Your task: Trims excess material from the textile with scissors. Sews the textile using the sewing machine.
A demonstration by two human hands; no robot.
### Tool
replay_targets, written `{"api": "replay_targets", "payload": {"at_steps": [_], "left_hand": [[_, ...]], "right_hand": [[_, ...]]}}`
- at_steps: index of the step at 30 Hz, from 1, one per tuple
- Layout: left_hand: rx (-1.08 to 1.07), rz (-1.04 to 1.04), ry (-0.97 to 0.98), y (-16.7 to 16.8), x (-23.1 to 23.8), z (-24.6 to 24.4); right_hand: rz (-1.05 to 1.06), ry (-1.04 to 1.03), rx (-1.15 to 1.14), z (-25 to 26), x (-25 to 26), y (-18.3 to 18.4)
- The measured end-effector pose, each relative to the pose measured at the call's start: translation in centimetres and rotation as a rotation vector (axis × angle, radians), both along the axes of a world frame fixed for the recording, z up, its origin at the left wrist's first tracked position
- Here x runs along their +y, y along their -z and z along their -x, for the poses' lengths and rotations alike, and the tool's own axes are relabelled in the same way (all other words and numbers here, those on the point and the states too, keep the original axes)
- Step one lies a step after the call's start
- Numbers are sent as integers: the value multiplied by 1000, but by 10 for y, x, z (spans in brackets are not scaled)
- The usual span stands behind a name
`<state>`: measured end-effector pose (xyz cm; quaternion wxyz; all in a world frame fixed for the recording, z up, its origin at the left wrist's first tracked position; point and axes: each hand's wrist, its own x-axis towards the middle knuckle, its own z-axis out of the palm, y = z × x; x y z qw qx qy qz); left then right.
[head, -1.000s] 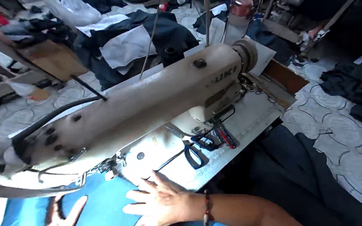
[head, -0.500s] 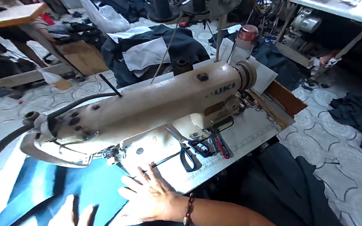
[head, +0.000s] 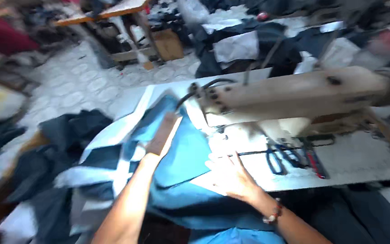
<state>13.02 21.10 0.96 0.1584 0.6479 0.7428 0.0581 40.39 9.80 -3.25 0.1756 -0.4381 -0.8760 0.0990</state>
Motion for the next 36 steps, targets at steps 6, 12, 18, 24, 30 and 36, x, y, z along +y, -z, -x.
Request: {"api": "replay_targets", "payload": {"at_steps": [6, 12, 18, 24, 30, 36], "left_hand": [[-104, -122, 331, 3, -94, -10], [-290, -392, 431, 28, -156, 8], [-326, -386, 434, 32, -150, 1], [-314, -300, 412, 41, -133, -13], [-321, -326, 322, 41, -139, -5], [-282, -335, 387, 34, -144, 2]], "right_hand": [[-103, 85, 3, -3, -7, 17], [-41, 107, 3, -3, -6, 17], [-19, 159, 4, -4, -2, 21], [-243, 138, 115, 2, -19, 22], [-53, -193, 217, 71, -101, 26], [23, -490, 467, 75, -88, 13]]}}
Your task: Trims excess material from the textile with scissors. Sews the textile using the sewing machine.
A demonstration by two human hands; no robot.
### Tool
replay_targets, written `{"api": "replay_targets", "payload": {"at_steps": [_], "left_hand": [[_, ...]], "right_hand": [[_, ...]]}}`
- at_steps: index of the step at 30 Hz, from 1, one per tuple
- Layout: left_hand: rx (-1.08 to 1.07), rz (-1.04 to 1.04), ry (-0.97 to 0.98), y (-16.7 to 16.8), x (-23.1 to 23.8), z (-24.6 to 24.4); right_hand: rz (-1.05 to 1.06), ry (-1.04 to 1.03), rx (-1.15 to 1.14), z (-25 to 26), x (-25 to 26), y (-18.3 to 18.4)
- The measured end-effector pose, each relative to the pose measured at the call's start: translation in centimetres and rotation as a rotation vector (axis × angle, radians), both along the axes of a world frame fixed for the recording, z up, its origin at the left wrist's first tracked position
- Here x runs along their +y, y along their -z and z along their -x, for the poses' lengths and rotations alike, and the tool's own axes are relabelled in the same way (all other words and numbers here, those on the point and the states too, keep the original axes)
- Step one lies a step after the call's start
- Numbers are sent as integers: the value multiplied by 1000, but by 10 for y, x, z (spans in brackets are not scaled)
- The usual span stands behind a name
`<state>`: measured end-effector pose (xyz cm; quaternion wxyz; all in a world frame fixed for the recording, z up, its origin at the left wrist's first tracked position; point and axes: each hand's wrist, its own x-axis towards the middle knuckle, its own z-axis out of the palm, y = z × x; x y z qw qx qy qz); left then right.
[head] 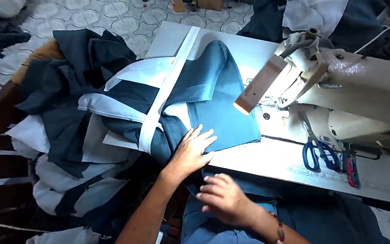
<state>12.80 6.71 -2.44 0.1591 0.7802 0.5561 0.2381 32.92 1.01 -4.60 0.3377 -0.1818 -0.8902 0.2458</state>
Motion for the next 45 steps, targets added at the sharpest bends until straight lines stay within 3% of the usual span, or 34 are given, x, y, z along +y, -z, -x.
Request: {"api": "replay_targets", "payload": {"at_steps": [2, 5, 10, 15, 21, 24, 28, 31, 32, 34, 36, 38, 40, 43, 45], "left_hand": [[-8, -75, -14, 1, 0, -1], [-12, -136, -71, 2, -1, -8], [1, -64, -149, -10, 0, -22], [-1, -76, -192, -8, 1, -26], [-70, -217, -267, -1, 1, -35], [-33, -294, -291, 0, -4, -37], [57, -239, -415, -7, -18, -26], [-233, -169, -457, -11, -22, -21], [-463, -99, -457, -13, -21, -21], [-1125, 235, -475, -31, -20, -26], [-1613, 528, -573, -51, -13, -32], [-1857, 633, -675, -57, -4, -35], [-1945, 606, -773, -57, 5, -38], [-1934, 500, -823, -54, 14, -42], [-1870, 472, -837, -50, 15, -44]], "right_hand": [[-111, 246, 30, -18, 32, -16], [-201, 542, -206, -51, 83, -31], [-200, 515, -379, -63, 121, -31], [-305, 531, -338, -63, 129, -21], [-219, 432, -287, -46, 121, -14], [-284, 529, -240, -37, 127, -13], [-242, 702, -205, -48, 135, -23], [-249, 731, -163, -43, 128, -19], [-249, 730, -171, -41, 126, -16], [-219, 688, -217, -36, 120, -10], [-104, 629, -217, -33, 115, -10], [141, 551, -101, -32, 117, -17], [505, 489, 30, -29, 118, -28], [1332, 409, 435, -18, 114, -51], [1618, 374, 682, -13, 118, -56]]}}
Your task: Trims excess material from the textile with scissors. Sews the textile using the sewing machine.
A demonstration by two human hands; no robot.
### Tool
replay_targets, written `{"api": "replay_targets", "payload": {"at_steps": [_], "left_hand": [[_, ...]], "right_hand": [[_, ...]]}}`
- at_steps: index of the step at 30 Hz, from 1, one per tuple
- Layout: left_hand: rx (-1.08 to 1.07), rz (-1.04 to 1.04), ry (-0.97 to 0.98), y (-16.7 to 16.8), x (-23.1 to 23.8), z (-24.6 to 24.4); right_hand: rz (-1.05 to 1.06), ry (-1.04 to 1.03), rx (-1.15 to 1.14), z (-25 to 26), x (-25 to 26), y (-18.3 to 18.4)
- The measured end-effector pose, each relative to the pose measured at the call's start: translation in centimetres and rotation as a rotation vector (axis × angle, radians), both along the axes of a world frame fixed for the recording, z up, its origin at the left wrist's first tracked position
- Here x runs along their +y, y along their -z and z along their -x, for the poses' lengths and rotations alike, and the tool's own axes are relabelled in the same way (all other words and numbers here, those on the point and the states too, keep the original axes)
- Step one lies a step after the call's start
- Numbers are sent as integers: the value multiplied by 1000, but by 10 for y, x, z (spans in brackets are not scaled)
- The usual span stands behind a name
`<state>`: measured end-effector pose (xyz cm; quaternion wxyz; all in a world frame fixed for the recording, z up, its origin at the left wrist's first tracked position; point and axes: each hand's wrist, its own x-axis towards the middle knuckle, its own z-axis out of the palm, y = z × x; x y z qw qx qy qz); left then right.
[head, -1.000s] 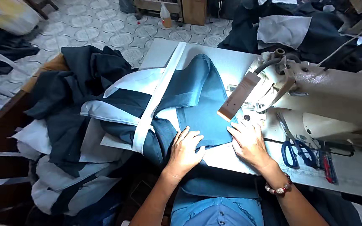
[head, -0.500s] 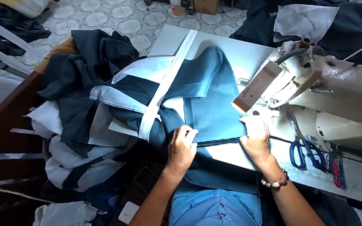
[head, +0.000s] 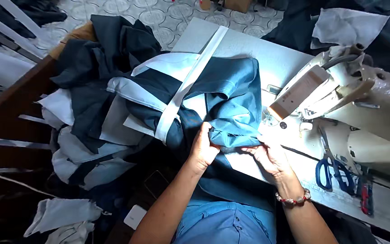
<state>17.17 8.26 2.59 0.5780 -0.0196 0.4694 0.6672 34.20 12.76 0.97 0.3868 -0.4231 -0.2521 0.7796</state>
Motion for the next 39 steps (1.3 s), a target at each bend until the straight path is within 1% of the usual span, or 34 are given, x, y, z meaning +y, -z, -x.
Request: {"api": "replay_targets", "payload": {"at_steps": [2, 3, 5, 7, 9, 11, 12, 13, 14, 15, 16, 17, 18, 19, 20, 21, 22, 23, 24, 25, 26, 28, 31, 33, 34, 35, 37, 38, 39], "left_hand": [[44, 12, 34, 5, -2, 0], [53, 12, 61, 8, -3, 0], [16, -3, 105, 10, -5, 3], [-108, -46, 126, 11, -5, 9], [-229, -111, 119, 15, -6, 15], [-230, -110, 124, 16, -8, 17], [-161, -95, 146, 16, -9, 17], [-2, -82, 182, 15, -12, 17], [275, -104, 228, 16, -15, 19], [649, -184, 237, 22, -19, 25], [1060, -283, 189, 28, -19, 34], [1373, -356, 128, 27, -16, 45], [1533, -424, 117, 20, -12, 51], [1566, -471, 197, 9, -9, 52], [1468, -483, 361, -2, -6, 49], [1262, -450, 558, -10, -3, 43], [1005, -411, 694, -13, 1, 37], [753, -386, 756, -12, 6, 31], [541, -375, 776, -8, 9, 26], [380, -371, 783, -5, 10, 24], [261, -371, 785, -1, 9, 22], [116, -402, 796, 8, 7, 20], [-57, -469, 825, 23, 4, 22], [-74, -476, 869, 24, 4, 31], [-32, -477, 913, 22, 6, 39], [47, -495, 1003, 20, 10, 50], [306, -528, 1275, 11, 23, 71], [500, -544, 1415, 1, 29, 77], [717, -568, 1518, -9, 35, 81]], "right_hand": [[105, 46, 158, 2, 5, -1], [134, 57, 194, 3, 7, -1], [181, 93, 222, 6, 11, 1], [208, 105, 262, 4, 14, 8], [200, 122, 254, 4, 14, 10], [192, 149, 247, 4, 13, 6], [187, 168, 242, 4, 12, 5], [169, 175, 246, 2, 12, 4], [134, 174, 251, -1, 12, 3], [70, 168, 263, -5, 11, 2], [-18, 156, 264, -10, 10, -1], [-111, 126, 264, -16, 9, -3], [-192, 80, 244, -22, 9, -7], [-252, 17, 217, -26, 9, -11], [-279, -67, 183, -28, 10, -16], [-280, -147, 144, -29, 10, -23], [-296, -242, 150, -30, 12, -27], [-303, -317, 177, -31, 16, -29], [-265, -336, 180, -32, 17, -29], [-205, -328, 180, -32, 17, -29], [-153, -331, 192, -34, 14, -27], [-122, -396, 228, -38, 9, -25], [-169, -552, 298, -40, 9, -24], [-205, -616, 247, -46, 16, -28], [-229, -643, 169, -51, 22, -30], [-262, -693, 84, -57, 30, -33], [-354, -818, -171, -64, 42, -46], [-458, -898, -330, -64, 46, -53], [-636, -961, -473, -63, 48, -56]]}}
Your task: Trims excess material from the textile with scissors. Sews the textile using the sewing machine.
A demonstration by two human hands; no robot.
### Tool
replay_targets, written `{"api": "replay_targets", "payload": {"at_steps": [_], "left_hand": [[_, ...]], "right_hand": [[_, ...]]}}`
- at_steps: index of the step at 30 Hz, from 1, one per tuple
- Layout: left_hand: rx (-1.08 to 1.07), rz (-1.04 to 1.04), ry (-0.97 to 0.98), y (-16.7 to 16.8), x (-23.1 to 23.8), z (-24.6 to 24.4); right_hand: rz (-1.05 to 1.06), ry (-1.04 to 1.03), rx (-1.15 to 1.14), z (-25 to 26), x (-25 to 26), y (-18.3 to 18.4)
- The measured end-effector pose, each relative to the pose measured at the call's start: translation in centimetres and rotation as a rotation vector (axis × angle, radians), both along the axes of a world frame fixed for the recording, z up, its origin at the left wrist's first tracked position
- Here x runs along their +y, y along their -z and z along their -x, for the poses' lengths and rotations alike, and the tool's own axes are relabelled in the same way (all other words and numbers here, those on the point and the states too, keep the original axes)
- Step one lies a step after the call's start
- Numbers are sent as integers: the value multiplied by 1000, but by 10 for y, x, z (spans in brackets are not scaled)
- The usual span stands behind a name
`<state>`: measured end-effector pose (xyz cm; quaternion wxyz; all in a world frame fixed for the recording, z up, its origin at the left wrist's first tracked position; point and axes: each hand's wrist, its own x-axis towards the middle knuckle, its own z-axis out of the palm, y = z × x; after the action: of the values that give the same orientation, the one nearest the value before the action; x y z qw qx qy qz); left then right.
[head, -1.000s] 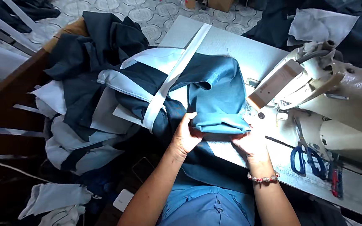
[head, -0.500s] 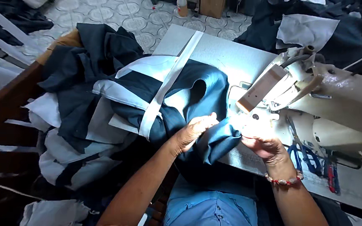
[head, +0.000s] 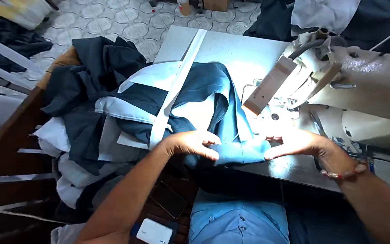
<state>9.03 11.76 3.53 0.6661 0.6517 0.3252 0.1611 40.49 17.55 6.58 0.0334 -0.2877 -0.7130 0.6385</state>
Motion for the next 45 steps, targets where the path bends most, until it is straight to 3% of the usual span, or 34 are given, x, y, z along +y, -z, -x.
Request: {"api": "replay_targets", "payload": {"at_steps": [2, 4, 7, 9, 15, 17, 20, 22, 25, 32, 36, 40, 45], "left_hand": [[326, -469, 30, -12, 5, 2], [672, -958, -54, -11, 9, 2], [893, -1457, -246, 27, 19, 0], [939, -1603, -258, 43, 15, -4], [739, -1501, -20, 47, 12, -16], [714, -1430, -22, 49, 10, -20], [859, -1284, -64, 42, -4, -42], [949, -1158, -73, 32, -10, -57], [833, -1053, -113, 30, -10, -71], [653, -1147, -292, 51, -12, -71], [597, -1118, -203, 49, -14, -66], [478, -1283, -169, 60, -10, -59], [476, -1159, -292, 62, -14, -72]], "right_hand": [[-579, -89, 38, 8, 0, 13], [-1072, -28, 27, 23, -1, 36], [-1416, 109, -99, 45, 1, 76], [-1495, 126, -117, 53, 6, 92], [-1692, 167, -195, 53, -1, 104], [-1650, 161, -338, 45, -6, 94], [-1539, 212, -414, 46, -12, 86], [-1477, 243, -403, 51, -15, 88], [-1445, 316, -231, 53, -21, 100], [-1436, 398, -55, 36, -38, 109], [-1463, 370, -59, 33, -47, 109], [-1490, 388, -124, 32, -47, 107], [-1418, 375, -103, 17, -35, 103]]}}
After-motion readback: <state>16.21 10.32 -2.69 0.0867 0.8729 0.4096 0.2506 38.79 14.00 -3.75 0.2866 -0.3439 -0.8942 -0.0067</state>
